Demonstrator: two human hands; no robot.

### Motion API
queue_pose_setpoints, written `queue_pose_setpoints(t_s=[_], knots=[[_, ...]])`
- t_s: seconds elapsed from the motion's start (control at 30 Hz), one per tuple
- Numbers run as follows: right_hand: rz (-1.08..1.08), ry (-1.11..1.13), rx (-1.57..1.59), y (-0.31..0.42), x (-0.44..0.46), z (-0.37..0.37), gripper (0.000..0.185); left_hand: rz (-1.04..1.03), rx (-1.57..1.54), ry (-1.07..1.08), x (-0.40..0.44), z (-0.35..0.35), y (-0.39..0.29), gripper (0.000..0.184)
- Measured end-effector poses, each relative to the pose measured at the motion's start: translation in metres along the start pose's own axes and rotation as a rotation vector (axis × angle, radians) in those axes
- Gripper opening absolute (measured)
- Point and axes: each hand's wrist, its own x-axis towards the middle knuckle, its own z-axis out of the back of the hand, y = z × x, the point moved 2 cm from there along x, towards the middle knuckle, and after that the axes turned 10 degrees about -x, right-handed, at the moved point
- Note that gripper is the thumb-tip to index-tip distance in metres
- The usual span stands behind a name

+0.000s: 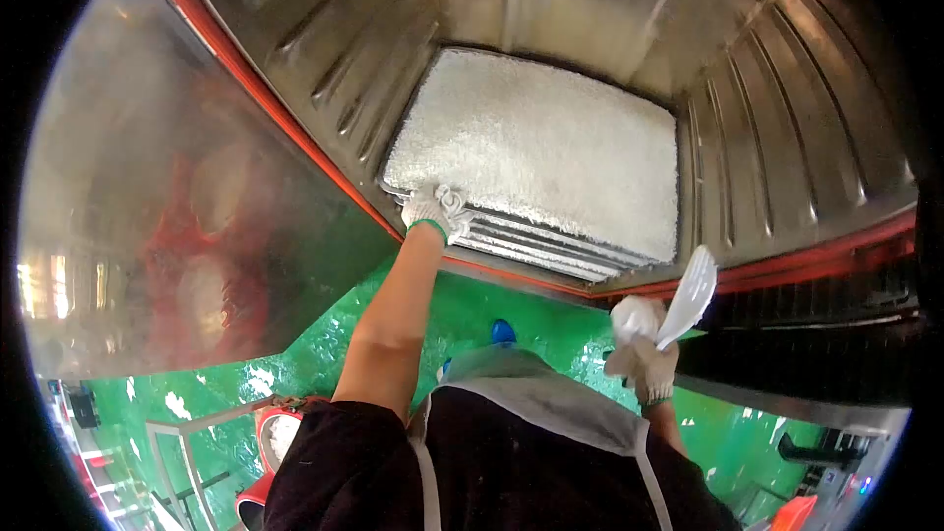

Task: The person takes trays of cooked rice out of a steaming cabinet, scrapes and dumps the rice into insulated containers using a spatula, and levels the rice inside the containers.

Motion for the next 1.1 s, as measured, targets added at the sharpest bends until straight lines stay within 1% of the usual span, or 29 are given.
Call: queue_pose_setpoints(t_s=[0.03, 0.07, 0.1, 0.13, 0.2, 0.23, 0.27, 0.3, 0.33, 0.37, 0.4, 0.47, 0.5, 0.53, 0.57, 0.6, 0.63, 0.7, 0.73, 0.8, 0.87, 0.9, 0.93, 0.97, 1.0, 1.03, 1.07, 1.1], knots=[[0.042, -0.068, -0.013, -0.001, 0.005, 0.004, 0.055, -0.007, -0.002, 0.023, 0.006, 0.010, 0.002, 0.037], [0.065, -0.207, -0.119, 0.011, 0.000, 0.003, 0.055, 0.006, 0.004, 0.055, 0.008, 0.013, 0.011, 0.043], [0.207, -0.321, -0.175, 0.018, -0.002, 0.009, 0.053, 0.018, -0.001, 0.023, -0.010, 0.013, 0.025, 0.041], [0.341, -0.444, -0.245, 0.026, -0.005, 0.015, 0.052, 0.028, -0.002, -0.012, -0.051, 0.010, 0.026, 0.040], [0.453, -0.551, 0.231, 0.056, -0.001, 0.021, 0.051, 0.006, -0.016, -0.064, -0.110, 0.008, 0.009, 0.039], [0.441, -0.605, 0.226, 0.061, 0.002, 0.027, 0.052, 0.029, -0.141, -0.058, -0.104, 0.032, 0.012, 0.027], [0.429, -0.658, 0.222, 0.067, 0.005, 0.033, 0.052, 0.014, -0.101, -0.078, -0.112, 0.046, 0.012, 0.015], [0.554, -0.725, -0.292, 0.034, 0.023, 0.047, 0.052, 0.000, -0.059, -0.099, -0.119, 0.060, 0.012, 0.005], [0.651, -0.746, -0.816, 0.010, 0.036, 0.051, 0.052, -0.013, -0.018, -0.120, -0.127, 0.074, 0.013, 0.010], [0.467, -0.690, -1.074, -0.014, 0.064, 0.039, 0.056, -0.034, -0.002, -0.139, -0.148, 0.069, 0.010, 0.012], [0.306, -0.600, -1.344, -0.038, 0.089, 0.028, 0.060, -0.038, 0.047, -0.094, -0.128, 0.085, 0.010, 0.011], [0.326, -0.371, -1.272, -0.067, 0.113, 0.032, 0.063, -0.064, 0.149, -0.014, -0.120, 0.113, 0.005, 0.022], [0.337, -0.257, -1.097, -0.065, 0.118, 0.031, 0.064, -0.070, 0.152, -0.049, -0.120, 0.113, -0.001, 0.023], [0.239, -0.238, -1.090, -0.057, 0.117, 0.028, 0.063, -0.070, 0.155, -0.087, -0.123, 0.108, 0.001, 0.023], [0.282, -0.176, -1.003, -0.072, 0.130, 0.039, 0.061, -0.059, 0.160, -0.127, -0.125, 0.105, 0.006, 0.024], [0.077, -0.207, -0.950, -0.039, 0.115, 0.023, 0.060, -0.112, 0.146, -0.137, -0.136, 0.092, 0.003, 0.022], [-0.122, -0.236, -0.897, 0.000, 0.096, 0.010, 0.059, -0.102, 0.151, -0.122, -0.141, 0.090, 0.000, 0.022], [-0.064, -0.251, -0.886, -0.018, 0.114, 0.017, 0.060, -0.091, 0.176, -0.092, -0.145, 0.092, -0.008, 0.020], [-0.038, -0.261, -0.876, -0.024, 0.120, 0.020, 0.061, -0.192, 0.145, -0.146, -0.135, 0.099, -0.014, 0.015], [-0.067, -0.268, -0.959, -0.020, 0.122, 0.017, 0.070, -0.434, 0.157, -0.037, -0.116, 0.131, -0.052, 0.018], [-0.107, -0.299, -0.998, -0.022, 0.120, 0.015, 0.077, -0.602, 0.208, -0.100, -0.111, 0.144, -0.094, 0.022], [-0.110, -0.297, -1.023, -0.022, 0.123, 0.014, 0.079, -0.713, 0.655, -0.045, -0.088, 0.145, -0.118, 0.021], [-0.115, -0.296, -1.048, -0.022, 0.126, 0.014, 0.080, -0.880, 1.066, -0.029, -0.067, 0.147, -0.141, 0.019], [-0.126, -0.297, -1.073, -0.024, 0.124, 0.014, 0.082, -0.778, 1.354, -0.014, -0.050, 0.144, -0.146, 0.018], [-0.075, -0.327, -1.031, -0.030, 0.123, 0.015, 0.075, -0.690, 1.639, 0.031, -0.040, 0.134, -0.150, 0.018], [-0.023, -0.361, -0.988, -0.037, 0.124, 0.016, 0.069, -0.530, 1.677, 0.041, -0.028, 0.124, -0.146, 0.020], [0.031, -0.397, -0.944, -0.042, 0.126, 0.018, 0.064, -0.361, 1.558, 0.022, -0.028, 0.103, -0.142, 0.022], [0.082, -0.433, -0.902, -0.043, 0.128, 0.021, 0.058, -0.219, 1.363, -0.030, -0.035, 0.080, -0.139, 0.025]])
